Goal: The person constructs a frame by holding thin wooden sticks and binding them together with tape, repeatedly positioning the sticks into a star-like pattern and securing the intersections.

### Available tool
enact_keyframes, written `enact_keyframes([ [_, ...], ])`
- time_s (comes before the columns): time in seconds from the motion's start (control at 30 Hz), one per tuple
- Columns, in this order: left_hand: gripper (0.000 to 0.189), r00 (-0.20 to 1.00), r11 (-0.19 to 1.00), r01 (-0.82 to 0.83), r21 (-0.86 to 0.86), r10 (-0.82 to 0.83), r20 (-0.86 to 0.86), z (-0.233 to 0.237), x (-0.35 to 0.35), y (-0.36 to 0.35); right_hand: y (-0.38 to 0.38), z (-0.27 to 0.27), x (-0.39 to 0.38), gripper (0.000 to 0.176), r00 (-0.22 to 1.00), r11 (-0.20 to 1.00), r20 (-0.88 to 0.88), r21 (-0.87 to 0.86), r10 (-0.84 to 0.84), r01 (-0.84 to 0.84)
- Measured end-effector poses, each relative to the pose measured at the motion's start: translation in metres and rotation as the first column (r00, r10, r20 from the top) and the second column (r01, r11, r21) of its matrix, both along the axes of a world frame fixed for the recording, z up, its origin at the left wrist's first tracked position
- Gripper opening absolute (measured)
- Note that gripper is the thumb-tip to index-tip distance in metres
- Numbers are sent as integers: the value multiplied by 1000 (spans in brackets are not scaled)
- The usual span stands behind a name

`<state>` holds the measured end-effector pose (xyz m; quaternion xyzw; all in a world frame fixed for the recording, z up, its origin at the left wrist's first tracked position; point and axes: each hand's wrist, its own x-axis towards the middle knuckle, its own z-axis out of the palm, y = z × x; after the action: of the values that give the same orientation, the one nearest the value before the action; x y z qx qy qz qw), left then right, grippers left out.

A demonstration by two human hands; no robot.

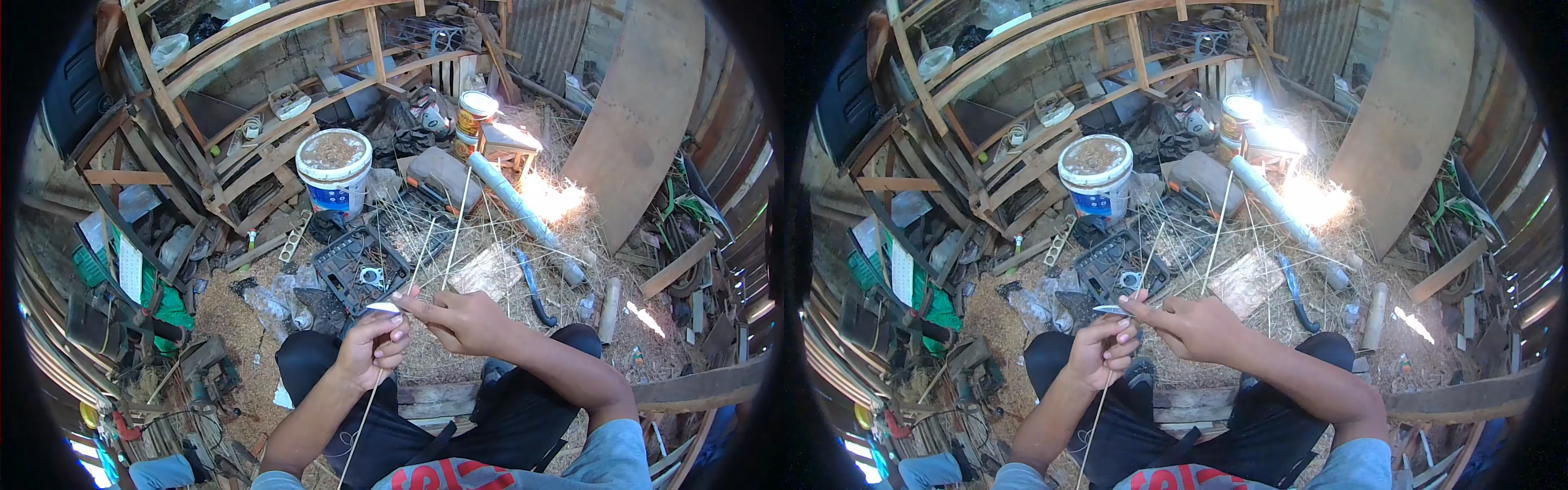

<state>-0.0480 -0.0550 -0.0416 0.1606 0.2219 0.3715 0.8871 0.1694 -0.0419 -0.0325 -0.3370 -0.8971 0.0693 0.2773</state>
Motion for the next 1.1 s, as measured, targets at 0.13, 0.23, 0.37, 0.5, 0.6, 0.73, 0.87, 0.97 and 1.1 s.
enact_keyframes([
  [0.13,49,999,999,-26,-19,25,-42,-3,0,1,2,3,3,64,998,998,33,22,-60,60],
  [0.23,48,999,999,-25,-29,24,-31,-2,0,0,4,2,5,64,994,994,36,40,-106,105],
  [0.37,51,999,999,27,26,-28,35,3,0,0,9,4,9,63,991,990,-8,54,-132,132],
  [0.5,53,1000,999,26,36,-26,1,3,-1,-1,12,6,9,62,989,987,-39,66,-145,147],
  [0.6,53,998,999,38,12,-39,44,2,-1,-2,19,4,15,61,982,983,-70,43,-177,181],
  [0.73,53,995,997,71,-11,-70,77,1,0,-3,27,10,27,58,960,961,-70,30,-272,275],
  [0.87,53,993,996,94,1,-94,70,-1,1,-4,39,9,35,56,933,947,-172,8,-316,322],
  [0.97,53,989,991,135,14,-136,55,-1,-1,-6,52,7,47,48,857,915,-322,-120,-402,384],
  [1.1,52,987,993,113,-23,-109,116,-5,-2,-8,58,16,69,42,782,853,-347,-264,-519,449],
])
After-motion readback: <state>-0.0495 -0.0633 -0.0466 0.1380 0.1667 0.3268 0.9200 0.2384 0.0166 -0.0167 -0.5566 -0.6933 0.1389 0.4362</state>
